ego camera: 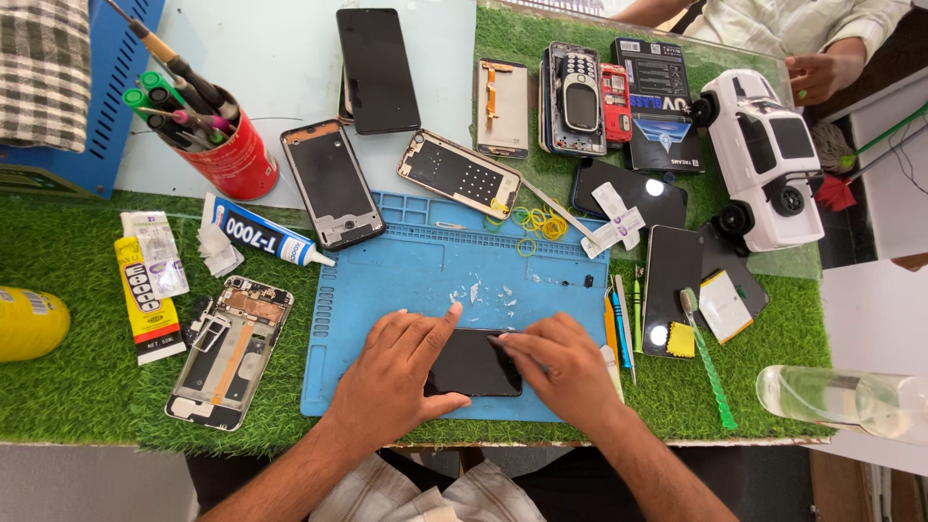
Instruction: The person holds a smartphone on a blue repair mat and uses a small blade to scrape old adhesive and residue from the edge of the phone's screen, working around the perimeter. They then pick up a toothbrush and brush the screen surface to clear away debris.
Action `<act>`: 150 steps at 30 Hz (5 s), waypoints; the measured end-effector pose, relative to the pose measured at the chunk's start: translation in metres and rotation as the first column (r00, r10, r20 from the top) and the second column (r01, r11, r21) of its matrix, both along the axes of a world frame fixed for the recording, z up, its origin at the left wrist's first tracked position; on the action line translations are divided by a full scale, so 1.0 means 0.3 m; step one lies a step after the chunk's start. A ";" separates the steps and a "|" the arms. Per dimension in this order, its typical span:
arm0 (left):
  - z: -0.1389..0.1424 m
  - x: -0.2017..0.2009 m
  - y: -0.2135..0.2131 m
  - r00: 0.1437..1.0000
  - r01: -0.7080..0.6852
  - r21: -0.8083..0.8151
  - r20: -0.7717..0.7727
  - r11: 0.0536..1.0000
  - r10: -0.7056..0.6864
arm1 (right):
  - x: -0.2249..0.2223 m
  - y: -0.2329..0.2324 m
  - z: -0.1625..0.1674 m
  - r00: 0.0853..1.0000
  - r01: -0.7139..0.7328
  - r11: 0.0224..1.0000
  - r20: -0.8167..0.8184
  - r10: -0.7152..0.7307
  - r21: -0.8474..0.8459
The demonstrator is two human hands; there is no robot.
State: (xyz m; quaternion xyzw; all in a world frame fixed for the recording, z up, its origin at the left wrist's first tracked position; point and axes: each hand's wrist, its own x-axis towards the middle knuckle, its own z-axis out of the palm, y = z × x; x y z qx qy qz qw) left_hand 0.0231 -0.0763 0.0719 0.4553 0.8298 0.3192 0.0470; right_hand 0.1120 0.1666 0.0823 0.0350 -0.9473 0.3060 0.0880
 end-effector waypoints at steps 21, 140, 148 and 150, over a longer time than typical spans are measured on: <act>-0.007 -0.003 0.014 1.000 -0.003 -0.016 -0.015 1.000 0.002 | -0.039 0.134 -0.029 0.969 -0.244 0.968 -0.037 0.246 0.057; -0.010 0.029 0.009 0.998 -0.022 -0.027 -0.051 0.999 0.021 | 0.067 0.113 0.014 0.995 0.078 0.959 0.037 -0.092 0.272; -0.013 0.029 0.009 1.000 -0.022 -0.037 -0.013 0.999 0.021 | 0.031 0.143 0.067 0.926 0.154 0.979 0.325 -0.191 0.135; -0.010 0.027 0.008 1.000 -0.023 -0.033 -0.010 0.999 0.023 | 0.032 0.142 0.083 0.937 0.163 0.983 0.300 -0.181 0.086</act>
